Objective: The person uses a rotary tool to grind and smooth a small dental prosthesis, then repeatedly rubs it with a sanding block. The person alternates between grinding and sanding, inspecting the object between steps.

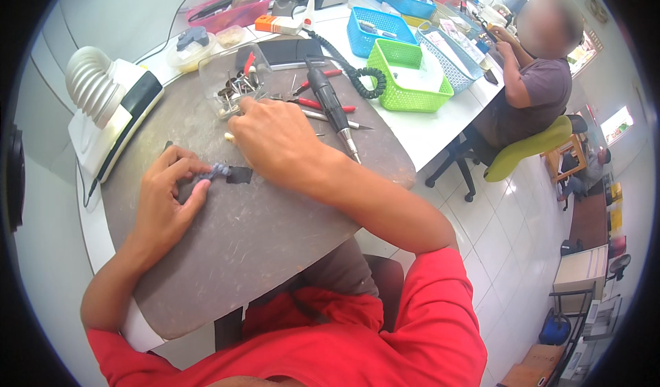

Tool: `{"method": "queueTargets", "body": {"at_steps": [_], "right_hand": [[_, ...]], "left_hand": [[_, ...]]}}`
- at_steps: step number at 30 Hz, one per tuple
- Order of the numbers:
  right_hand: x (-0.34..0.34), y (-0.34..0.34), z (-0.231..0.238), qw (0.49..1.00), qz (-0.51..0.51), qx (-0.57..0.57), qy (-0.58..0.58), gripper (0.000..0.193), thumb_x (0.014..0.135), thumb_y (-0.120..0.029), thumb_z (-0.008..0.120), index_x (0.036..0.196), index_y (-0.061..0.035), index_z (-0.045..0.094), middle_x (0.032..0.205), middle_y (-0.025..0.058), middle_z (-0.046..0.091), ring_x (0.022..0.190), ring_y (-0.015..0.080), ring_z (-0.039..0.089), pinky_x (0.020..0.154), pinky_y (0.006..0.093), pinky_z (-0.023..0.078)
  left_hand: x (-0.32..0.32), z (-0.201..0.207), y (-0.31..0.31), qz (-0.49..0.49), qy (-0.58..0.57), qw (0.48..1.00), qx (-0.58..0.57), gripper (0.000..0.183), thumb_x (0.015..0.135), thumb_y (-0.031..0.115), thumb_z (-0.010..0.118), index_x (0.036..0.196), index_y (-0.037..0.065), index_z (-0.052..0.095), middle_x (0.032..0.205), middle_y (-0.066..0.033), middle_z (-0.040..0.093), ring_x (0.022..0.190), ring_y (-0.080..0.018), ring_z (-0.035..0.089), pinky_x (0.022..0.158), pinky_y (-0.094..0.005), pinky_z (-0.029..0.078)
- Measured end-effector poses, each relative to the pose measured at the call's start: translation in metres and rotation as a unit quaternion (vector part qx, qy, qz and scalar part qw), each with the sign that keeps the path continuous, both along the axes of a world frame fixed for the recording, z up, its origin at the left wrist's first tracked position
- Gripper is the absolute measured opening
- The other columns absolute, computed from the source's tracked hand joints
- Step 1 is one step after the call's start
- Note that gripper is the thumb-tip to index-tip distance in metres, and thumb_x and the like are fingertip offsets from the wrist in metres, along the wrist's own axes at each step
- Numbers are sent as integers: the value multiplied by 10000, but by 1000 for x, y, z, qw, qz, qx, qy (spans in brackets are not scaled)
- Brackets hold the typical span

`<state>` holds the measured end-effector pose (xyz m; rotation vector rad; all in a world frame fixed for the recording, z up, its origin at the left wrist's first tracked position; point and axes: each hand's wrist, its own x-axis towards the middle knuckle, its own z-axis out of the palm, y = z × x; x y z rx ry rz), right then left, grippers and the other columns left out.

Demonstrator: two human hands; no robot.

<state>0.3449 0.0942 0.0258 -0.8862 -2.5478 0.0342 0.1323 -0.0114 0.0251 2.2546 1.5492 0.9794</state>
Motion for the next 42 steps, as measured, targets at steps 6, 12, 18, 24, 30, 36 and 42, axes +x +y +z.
{"method": "queueTargets", "body": {"at_steps": [6,12,18,24,30,36,42], "right_hand": [[-2,-3,1,999,2,4,33,167,962,-178,679,957,-20,731,929,156,682,864,353,706,753,454,556],[-3,-3,-6,999,19,0,35,125,885,-87,670,959,8,707,972,209,689,859,390,726,736,461,583],[-6,-9,7,971,52,-57,225,100,906,-122,733,949,-41,771,903,137,692,722,299,707,673,390,577],[-12,-14,9,911,43,-278,301,181,927,-169,773,1010,-10,792,875,81,790,805,125,745,718,275,577],[-16,-18,6,888,56,-345,299,201,923,-174,783,1001,12,785,855,68,774,779,113,722,704,262,566],[-18,-23,11,889,69,-357,279,205,926,-175,786,1004,15,782,847,58,767,769,99,708,704,253,556],[-18,-24,10,880,80,-375,281,198,929,-176,787,997,10,781,852,58,767,765,99,706,727,253,558]], "left_hand": [[0,-4,-6,30,-153,973,-168,268,899,11,705,1164,45,693,946,-26,696,824,-83,620,670,-220,462],[-14,-2,3,56,-330,923,-191,482,1007,63,603,1486,46,545,1043,-35,664,972,-106,671,773,-217,533],[-19,4,2,66,-476,847,-229,514,1054,110,514,1547,-18,442,1312,-134,638,1211,-210,646,1034,-321,546],[-24,-4,4,29,-523,810,-264,474,1087,127,499,1534,-21,452,1266,-118,673,1254,-190,624,1084,-350,538],[-21,8,-2,18,-490,831,-261,480,1037,207,667,1447,-2,530,1242,-107,694,1174,-166,671,1060,-326,548],[-17,1,-1,10,-505,832,-229,411,971,124,753,1326,24,572,1162,-87,714,1091,-164,705,997,-325,585],[-19,-1,0,-4,-456,864,-215,414,961,113,761,1325,26,583,1131,-74,714,1047,-146,702,956,-317,599]]}}
